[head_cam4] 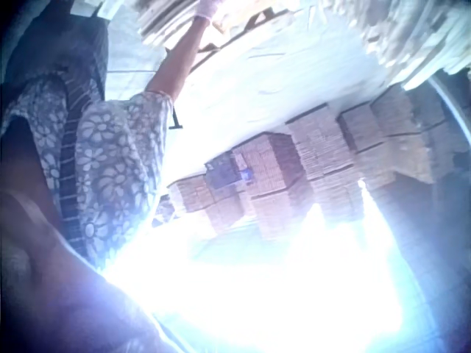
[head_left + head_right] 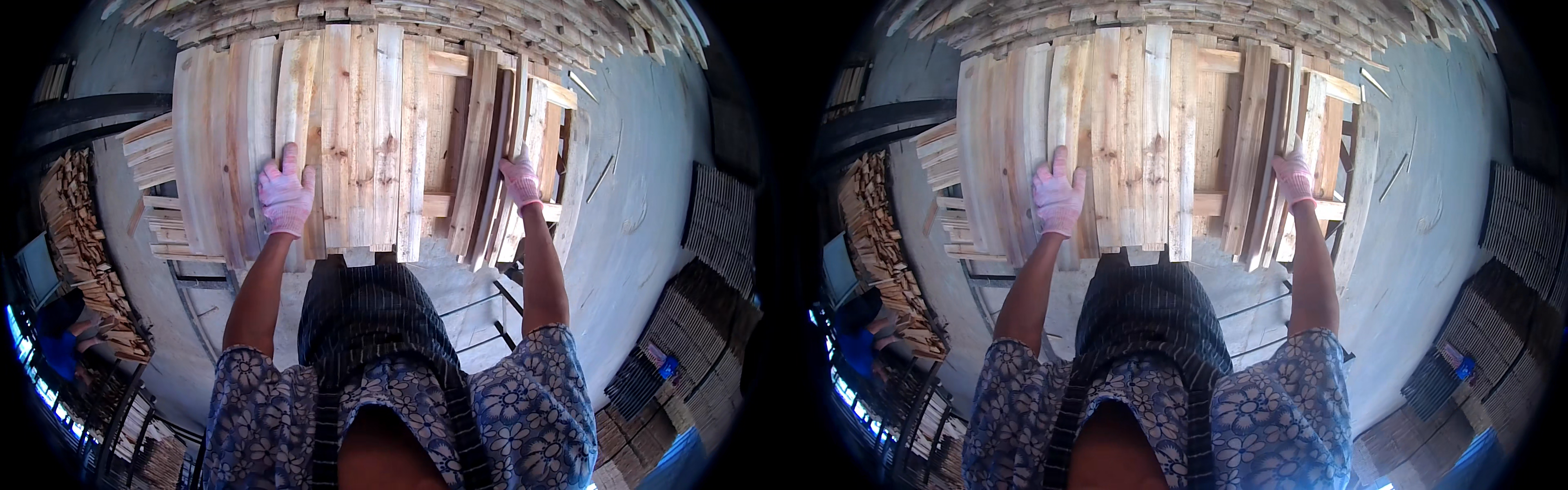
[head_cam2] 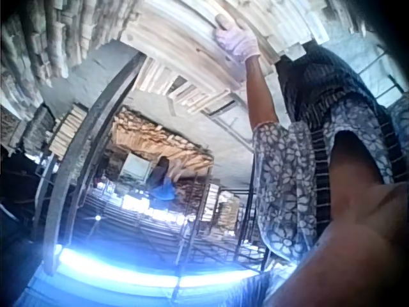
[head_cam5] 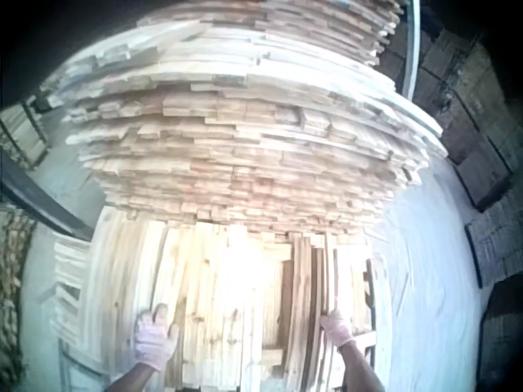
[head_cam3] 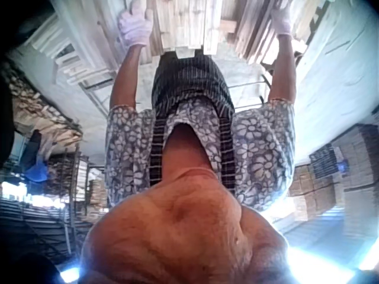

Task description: The person repeatedly picks up stacks of wooden planks from a lower pile and places them onto a higher stack on a metal rack. The person wears pink gloves and handles the planks by hand, moving between different sections of the rack to organize the wood.

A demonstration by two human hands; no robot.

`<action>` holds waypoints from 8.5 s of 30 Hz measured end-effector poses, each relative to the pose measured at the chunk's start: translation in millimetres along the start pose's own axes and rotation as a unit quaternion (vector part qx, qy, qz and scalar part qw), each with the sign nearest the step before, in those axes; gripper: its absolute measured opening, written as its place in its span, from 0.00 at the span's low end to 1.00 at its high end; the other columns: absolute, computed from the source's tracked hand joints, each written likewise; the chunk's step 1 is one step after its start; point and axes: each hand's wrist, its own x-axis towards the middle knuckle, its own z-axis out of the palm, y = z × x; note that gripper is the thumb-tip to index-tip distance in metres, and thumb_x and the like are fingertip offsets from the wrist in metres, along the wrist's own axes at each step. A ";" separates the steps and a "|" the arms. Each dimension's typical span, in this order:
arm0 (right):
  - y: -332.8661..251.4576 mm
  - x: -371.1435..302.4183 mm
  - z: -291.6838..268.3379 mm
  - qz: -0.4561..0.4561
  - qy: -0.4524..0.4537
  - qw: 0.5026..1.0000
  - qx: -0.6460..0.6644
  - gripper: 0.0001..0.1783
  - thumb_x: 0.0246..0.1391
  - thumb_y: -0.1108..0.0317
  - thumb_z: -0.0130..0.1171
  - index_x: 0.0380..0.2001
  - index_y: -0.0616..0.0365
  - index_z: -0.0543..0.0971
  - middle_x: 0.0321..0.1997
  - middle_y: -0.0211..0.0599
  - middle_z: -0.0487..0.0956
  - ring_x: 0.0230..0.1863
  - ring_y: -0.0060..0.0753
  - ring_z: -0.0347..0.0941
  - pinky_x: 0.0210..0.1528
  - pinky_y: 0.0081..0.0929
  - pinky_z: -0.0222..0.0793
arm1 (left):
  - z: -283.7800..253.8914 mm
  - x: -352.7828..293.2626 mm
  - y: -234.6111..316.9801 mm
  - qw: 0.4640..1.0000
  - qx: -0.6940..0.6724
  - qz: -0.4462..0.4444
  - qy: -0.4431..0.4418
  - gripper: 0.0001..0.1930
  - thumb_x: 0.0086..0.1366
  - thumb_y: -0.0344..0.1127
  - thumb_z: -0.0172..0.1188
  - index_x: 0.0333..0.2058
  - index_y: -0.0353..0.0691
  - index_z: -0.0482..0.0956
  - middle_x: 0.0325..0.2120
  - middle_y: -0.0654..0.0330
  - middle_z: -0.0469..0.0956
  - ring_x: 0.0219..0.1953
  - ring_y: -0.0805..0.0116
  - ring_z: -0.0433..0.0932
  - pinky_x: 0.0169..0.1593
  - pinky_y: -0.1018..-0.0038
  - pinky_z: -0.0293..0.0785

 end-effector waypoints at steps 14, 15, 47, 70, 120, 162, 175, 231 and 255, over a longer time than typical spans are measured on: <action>15.1 -17.6 24.1 -0.071 0.026 0.996 0.054 0.57 0.56 0.49 0.67 0.76 0.55 0.44 0.74 0.61 0.56 0.75 0.55 0.55 0.74 0.39 0.54 | -0.2 -0.8 2.3 1.000 0.002 -0.004 -0.010 0.32 0.63 0.53 0.62 0.65 0.58 0.67 0.49 0.47 0.69 0.48 0.46 0.72 0.53 0.51 0.72; 18.7 -15.1 21.4 -0.096 0.020 0.990 0.101 0.57 0.56 0.50 0.67 0.76 0.53 0.44 0.73 0.62 0.57 0.74 0.58 0.55 0.74 0.40 0.54 | 0.1 -0.5 2.8 1.000 0.000 0.000 -0.008 0.32 0.63 0.53 0.61 0.65 0.58 0.67 0.49 0.47 0.69 0.48 0.46 0.72 0.53 0.51 0.72; -86.9 -50.6 70.9 -0.042 0.071 0.993 -0.090 0.44 0.62 0.51 0.56 0.74 0.43 0.46 0.61 0.59 0.68 0.58 0.64 0.70 0.59 0.55 0.70 | 1.8 15.4 7.8 0.996 -0.016 -0.067 -0.060 0.45 0.54 0.62 0.69 0.66 0.54 0.59 0.52 0.44 0.67 0.54 0.41 0.68 0.57 0.49 0.68; -173.5 -74.7 151.0 -0.473 -0.064 0.793 -0.379 0.40 0.58 0.56 0.60 0.71 0.30 0.57 0.53 0.47 0.72 0.50 0.55 0.74 0.51 0.53 0.71 | -65.0 -229.4 -31.9 0.351 -0.800 -0.399 -0.279 0.19 0.61 0.37 0.70 0.47 0.35 0.77 0.44 0.54 0.79 0.50 0.57 0.80 0.55 0.55 0.80; -119.2 -68.0 113.2 -0.133 0.018 0.944 -0.303 0.40 0.58 0.49 0.59 0.71 0.36 0.59 0.62 0.59 0.66 0.60 0.60 0.68 0.59 0.52 0.68 | 40.6 -275.3 -31.8 0.087 -0.850 -0.491 -0.170 0.21 0.60 0.36 0.66 0.50 0.35 0.75 0.49 0.46 0.77 0.54 0.43 0.76 0.56 0.33 0.73; -29.3 -122.4 99.2 -0.204 -0.142 0.937 -0.247 0.44 0.59 0.60 0.60 0.74 0.50 0.52 0.64 0.60 0.65 0.60 0.60 0.68 0.60 0.47 0.68 | 119.1 -220.4 140.6 -0.066 -0.877 -0.403 -0.253 0.26 0.65 0.28 0.63 0.60 0.30 0.65 0.61 0.40 0.68 0.64 0.35 0.67 0.65 0.26 0.52; -18.8 -239.9 109.1 -0.317 -0.544 0.685 -0.367 0.55 0.51 0.45 0.69 0.74 0.46 0.51 0.58 0.57 0.70 0.59 0.63 0.71 0.58 0.49 0.70 | 15.1 -305.1 74.2 -0.067 -0.911 -0.366 -0.178 0.21 0.56 0.31 0.69 0.49 0.36 0.77 0.47 0.52 0.80 0.52 0.50 0.79 0.63 0.47 0.71; -345.9 -231.5 1068.2 -0.153 -0.473 0.820 -0.283 0.31 0.69 0.59 0.43 0.72 0.56 0.58 0.70 0.47 0.67 0.68 0.49 0.65 0.70 0.36 0.62 | 349.1 -224.5 -690.0 0.308 -0.721 -0.604 0.145 0.48 0.61 0.58 0.68 0.68 0.34 0.56 0.55 0.53 0.74 0.57 0.64 0.73 0.58 0.64 0.72; -359.3 -405.9 790.2 -0.118 -0.587 0.801 0.005 0.43 0.67 0.41 0.50 0.72 0.62 0.59 0.72 0.40 0.63 0.71 0.31 0.58 0.73 0.31 0.52 | 42.9 -236.5 -627.0 0.463 -0.753 -0.456 0.098 0.55 0.61 0.53 0.71 0.73 0.38 0.42 0.59 0.55 0.72 0.58 0.66 0.72 0.65 0.69 0.64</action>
